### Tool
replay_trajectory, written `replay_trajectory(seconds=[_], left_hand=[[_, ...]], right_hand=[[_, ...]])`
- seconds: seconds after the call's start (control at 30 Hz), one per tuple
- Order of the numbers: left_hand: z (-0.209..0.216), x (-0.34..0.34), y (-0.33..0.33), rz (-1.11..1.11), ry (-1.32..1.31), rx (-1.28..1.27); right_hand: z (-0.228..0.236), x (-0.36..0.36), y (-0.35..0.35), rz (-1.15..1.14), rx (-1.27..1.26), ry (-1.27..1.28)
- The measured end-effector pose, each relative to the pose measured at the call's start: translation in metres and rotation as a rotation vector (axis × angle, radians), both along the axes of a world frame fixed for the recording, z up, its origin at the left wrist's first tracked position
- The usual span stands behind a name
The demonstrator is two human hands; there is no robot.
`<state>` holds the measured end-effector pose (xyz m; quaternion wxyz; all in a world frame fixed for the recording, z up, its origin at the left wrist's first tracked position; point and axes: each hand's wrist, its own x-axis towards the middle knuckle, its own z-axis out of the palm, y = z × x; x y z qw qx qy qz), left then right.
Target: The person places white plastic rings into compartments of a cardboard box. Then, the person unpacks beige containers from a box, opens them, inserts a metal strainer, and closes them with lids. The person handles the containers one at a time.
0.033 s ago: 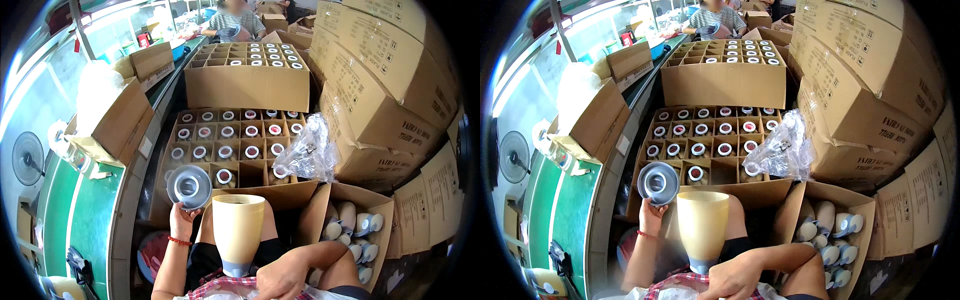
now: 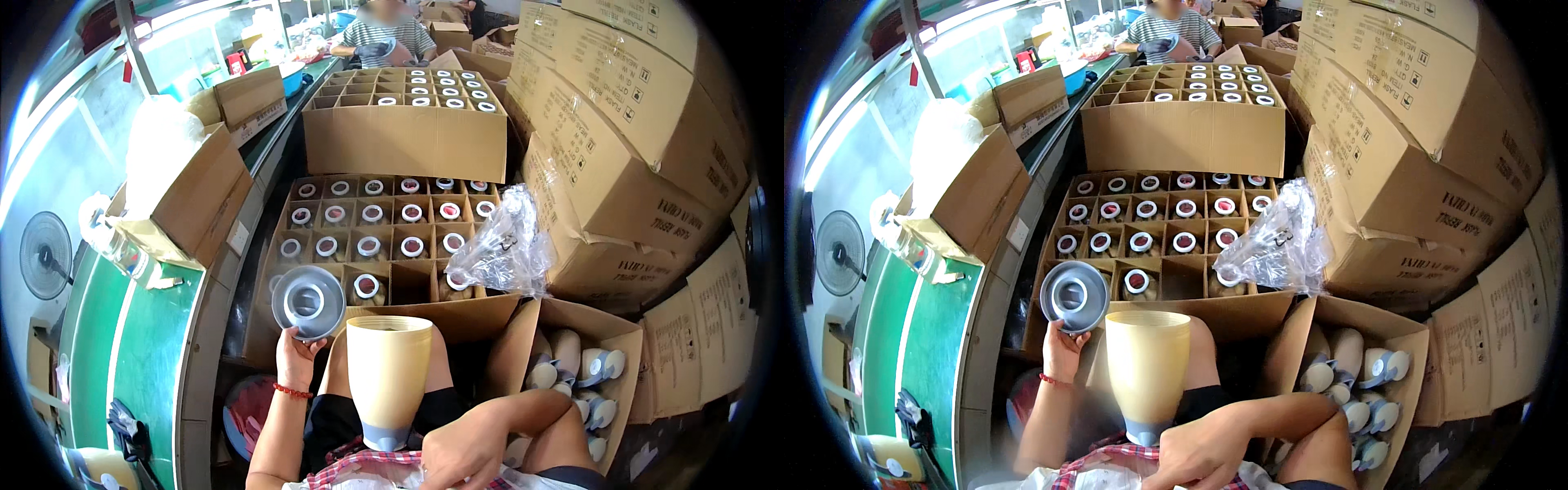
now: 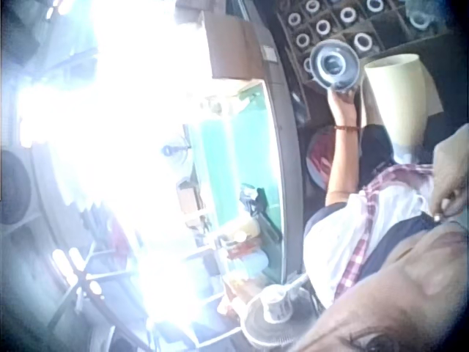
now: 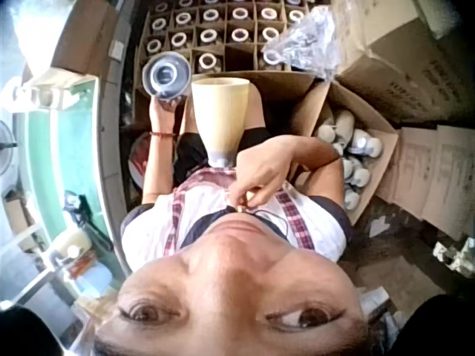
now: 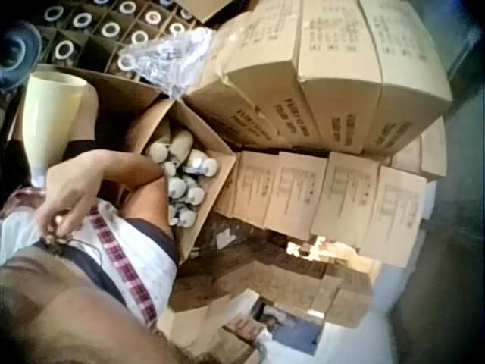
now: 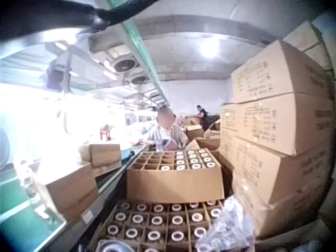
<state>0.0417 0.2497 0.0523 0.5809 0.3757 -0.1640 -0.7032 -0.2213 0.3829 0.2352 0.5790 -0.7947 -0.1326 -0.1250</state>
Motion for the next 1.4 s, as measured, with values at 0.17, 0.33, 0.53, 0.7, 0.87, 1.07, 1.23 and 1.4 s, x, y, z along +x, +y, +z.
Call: replay_trajectory(seconds=[0.17, 0.33, 0.53, 0.7, 0.87, 1.07, 1.23, 1.4], left_hand=[[0.007, -0.003, 0.002, 0.041, 0.034, -0.034], [0.014, -0.005, -0.013, -0.007, 0.038, -0.083], [0.036, 0.004, -0.036, -0.122, -0.055, -0.291], [0.062, 0.004, -0.030, -0.169, -0.163, -0.507], [0.061, -0.013, -0.027, -0.245, -0.236, -0.668], [0.067, -0.029, -0.043, -0.324, -0.141, -0.606], [0.074, -0.038, -0.054, -0.229, -0.232, -0.520], [0.100, -0.062, -0.033, -0.436, -0.099, -0.524]], right_hand=[[0.019, 0.007, 0.008, 0.162, 0.127, -0.027], [0.027, 0.019, 0.013, 0.110, -0.185, -0.022], [0.085, 0.013, 0.035, -0.393, -0.991, -0.064], [0.073, 0.012, -0.005, -0.563, -0.587, -0.214], [-0.013, 0.001, -0.103, -1.491, -0.110, -0.204], [-0.083, 0.005, -0.142, -1.012, 0.806, -0.358], [-0.064, 0.024, -0.126, -1.308, 0.285, -0.272], [-0.070, 0.034, -0.145, -1.358, -0.083, -0.414]])
